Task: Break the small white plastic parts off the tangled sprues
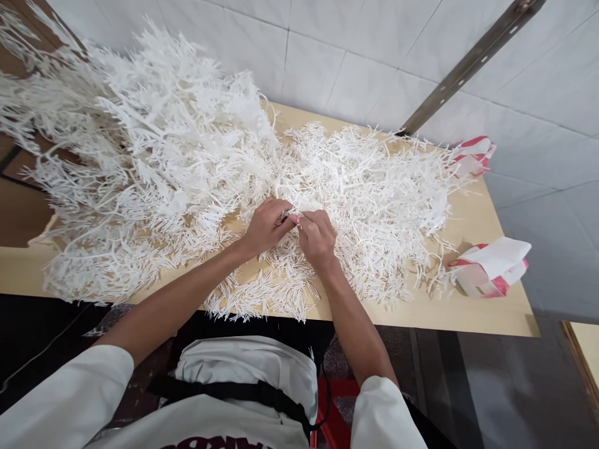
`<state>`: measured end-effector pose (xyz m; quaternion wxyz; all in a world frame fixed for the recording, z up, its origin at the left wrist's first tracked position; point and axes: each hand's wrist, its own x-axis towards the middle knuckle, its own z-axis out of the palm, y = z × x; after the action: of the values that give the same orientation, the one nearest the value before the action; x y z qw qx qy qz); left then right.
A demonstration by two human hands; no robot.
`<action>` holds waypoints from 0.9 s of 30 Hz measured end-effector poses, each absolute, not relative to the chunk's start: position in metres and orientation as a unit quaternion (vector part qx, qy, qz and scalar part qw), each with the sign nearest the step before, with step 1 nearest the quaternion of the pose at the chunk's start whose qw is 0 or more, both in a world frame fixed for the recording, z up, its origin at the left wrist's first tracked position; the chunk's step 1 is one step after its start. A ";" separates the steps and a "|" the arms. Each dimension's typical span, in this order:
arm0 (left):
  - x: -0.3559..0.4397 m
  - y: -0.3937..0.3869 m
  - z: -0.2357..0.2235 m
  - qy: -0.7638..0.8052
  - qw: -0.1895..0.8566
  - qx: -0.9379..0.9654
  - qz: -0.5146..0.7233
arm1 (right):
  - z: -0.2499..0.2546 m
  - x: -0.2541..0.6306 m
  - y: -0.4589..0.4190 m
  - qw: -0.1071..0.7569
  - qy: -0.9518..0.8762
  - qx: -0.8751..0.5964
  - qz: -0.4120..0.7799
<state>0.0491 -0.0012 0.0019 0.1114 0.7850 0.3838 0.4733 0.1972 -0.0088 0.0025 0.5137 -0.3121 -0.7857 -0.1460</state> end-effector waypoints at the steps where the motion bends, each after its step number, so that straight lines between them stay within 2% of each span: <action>1: 0.051 -0.002 0.002 0.383 0.129 0.782 0.474 | 0.003 0.199 -0.009 0.500 -0.789 -0.314 -0.170; 4: 0.054 -0.004 0.002 0.383 0.166 0.778 0.469 | 0.003 0.204 -0.009 0.479 -0.794 -0.310 -0.208; 7: 0.054 -0.003 0.002 0.394 0.191 0.769 0.466 | 0.001 0.202 -0.008 0.498 -0.798 -0.285 -0.184; 11: 0.048 0.003 0.005 0.411 0.196 0.745 0.486 | -0.001 0.192 -0.009 0.574 -0.720 -0.390 -0.010; 13: 0.044 0.004 0.007 0.395 0.199 0.738 0.509 | 0.002 0.188 -0.010 0.562 -0.690 -0.448 0.085; 15: 0.040 0.005 0.010 0.363 0.222 0.741 0.519 | 0.008 0.187 -0.011 0.534 -0.694 -0.465 0.133; 19: 0.035 0.005 0.017 0.298 0.335 0.734 0.510 | 0.016 0.188 -0.012 0.548 -0.682 -0.459 0.153; 22: 0.036 0.005 0.019 0.329 0.406 0.687 0.505 | 0.017 0.188 -0.012 0.565 -0.680 -0.436 0.169; 27: 0.041 0.005 0.019 0.354 0.379 0.706 0.482 | 0.019 0.189 -0.015 0.528 -0.720 -0.423 0.156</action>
<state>0.0405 0.0053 0.0189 0.3791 0.7061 0.3538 0.4822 0.1892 -0.0149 0.0189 0.5277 -0.4226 -0.7201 0.1564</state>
